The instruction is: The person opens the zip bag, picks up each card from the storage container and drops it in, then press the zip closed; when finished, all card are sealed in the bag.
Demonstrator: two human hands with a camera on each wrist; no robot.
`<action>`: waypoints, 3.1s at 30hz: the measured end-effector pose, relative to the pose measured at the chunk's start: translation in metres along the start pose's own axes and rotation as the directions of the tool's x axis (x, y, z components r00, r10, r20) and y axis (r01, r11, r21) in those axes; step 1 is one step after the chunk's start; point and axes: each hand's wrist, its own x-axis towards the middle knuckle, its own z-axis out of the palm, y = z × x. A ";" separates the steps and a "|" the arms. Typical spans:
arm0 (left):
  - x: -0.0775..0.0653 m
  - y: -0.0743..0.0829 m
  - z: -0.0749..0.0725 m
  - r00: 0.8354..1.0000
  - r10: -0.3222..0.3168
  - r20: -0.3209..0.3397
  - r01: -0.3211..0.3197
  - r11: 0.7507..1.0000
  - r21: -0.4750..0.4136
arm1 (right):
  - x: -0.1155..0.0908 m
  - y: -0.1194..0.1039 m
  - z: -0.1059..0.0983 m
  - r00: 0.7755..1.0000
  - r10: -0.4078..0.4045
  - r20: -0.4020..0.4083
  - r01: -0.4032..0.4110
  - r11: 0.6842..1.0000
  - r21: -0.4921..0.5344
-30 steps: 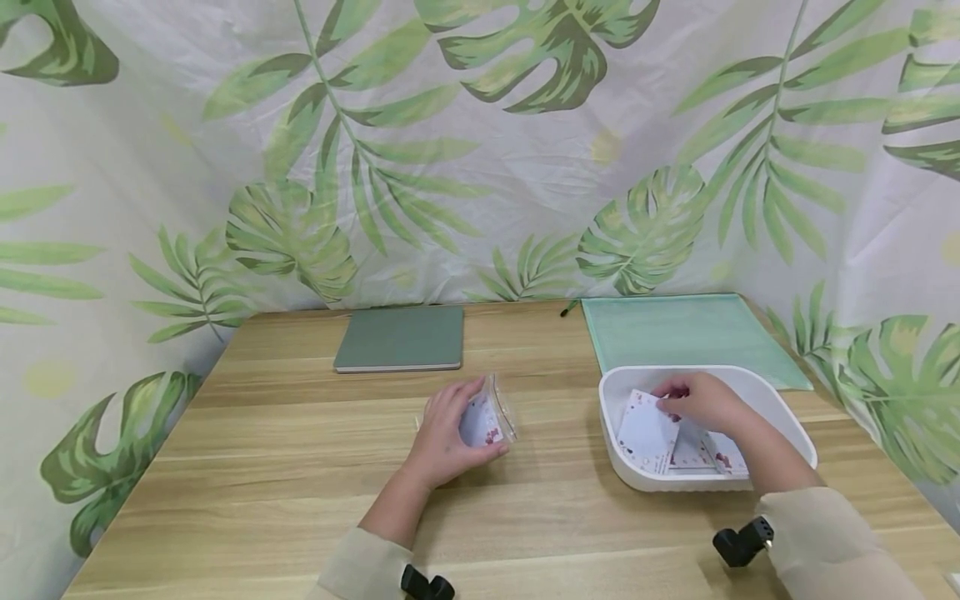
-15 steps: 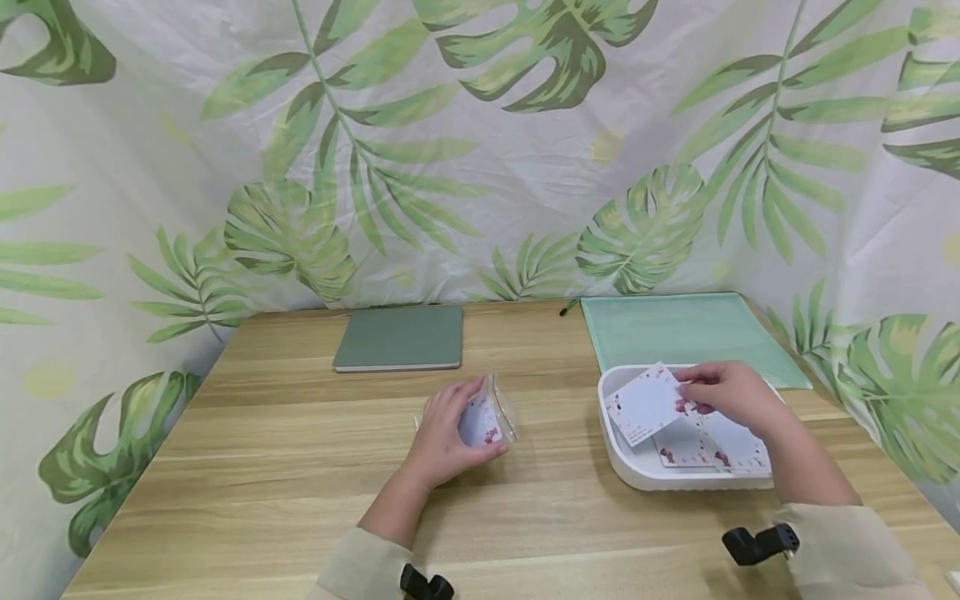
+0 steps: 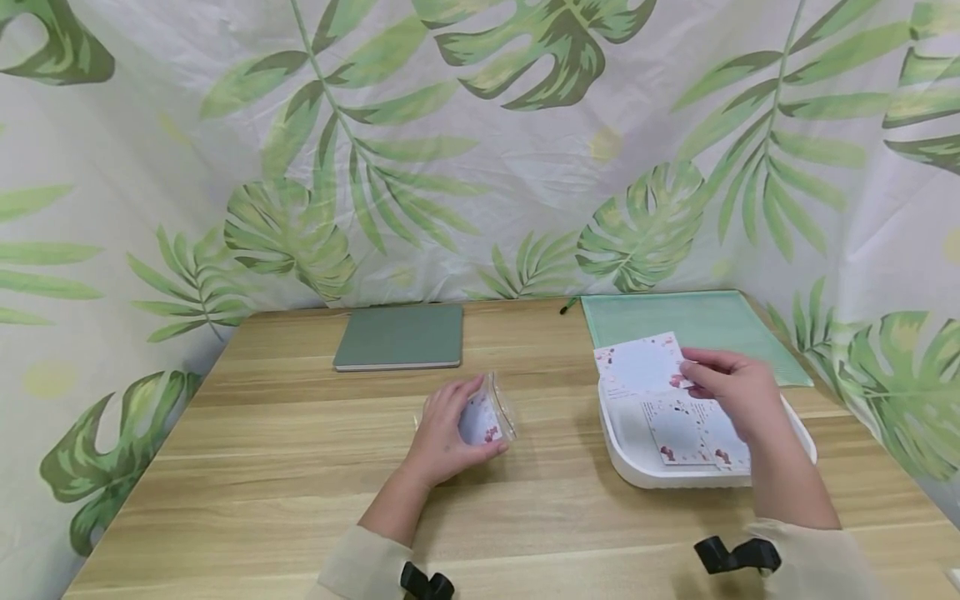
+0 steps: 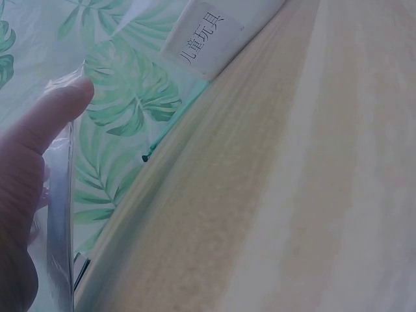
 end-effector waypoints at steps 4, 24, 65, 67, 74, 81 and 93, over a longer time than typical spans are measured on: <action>0.001 0.000 0.000 1.000 0.009 0.000 -0.009 1.000 0.014 | -0.001 -0.007 0.028 1.000 -0.019 -0.025 0.021 0.996 0.084; 0.000 0.001 0.001 1.000 0.009 0.008 -0.009 0.999 0.036 | -0.012 -0.016 0.121 0.997 -0.003 0.073 -0.008 0.988 0.153; -0.001 0.002 0.002 0.999 0.026 0.042 -0.028 0.998 0.060 | -0.011 -0.008 0.176 0.937 -0.101 0.335 0.114 0.993 -0.020; 0.000 0.002 0.002 0.999 0.021 0.039 -0.024 0.998 0.059 | -0.012 -0.010 0.168 0.938 -0.104 0.331 0.109 0.994 0.001; 0.000 0.001 0.002 0.999 0.032 0.022 -0.033 0.998 0.048 | -0.006 -0.013 0.123 0.951 -0.139 0.276 0.163 0.984 -0.067; 0.000 -0.001 0.003 0.999 0.045 0.014 -0.046 0.998 0.049 | 0.007 -0.004 0.069 0.968 -0.113 0.225 0.165 0.961 -0.224; 0.001 -0.002 0.003 0.999 0.043 0.017 -0.043 0.998 0.050 | 0.029 0.029 0.015 0.976 0.045 0.214 0.058 0.890 -0.452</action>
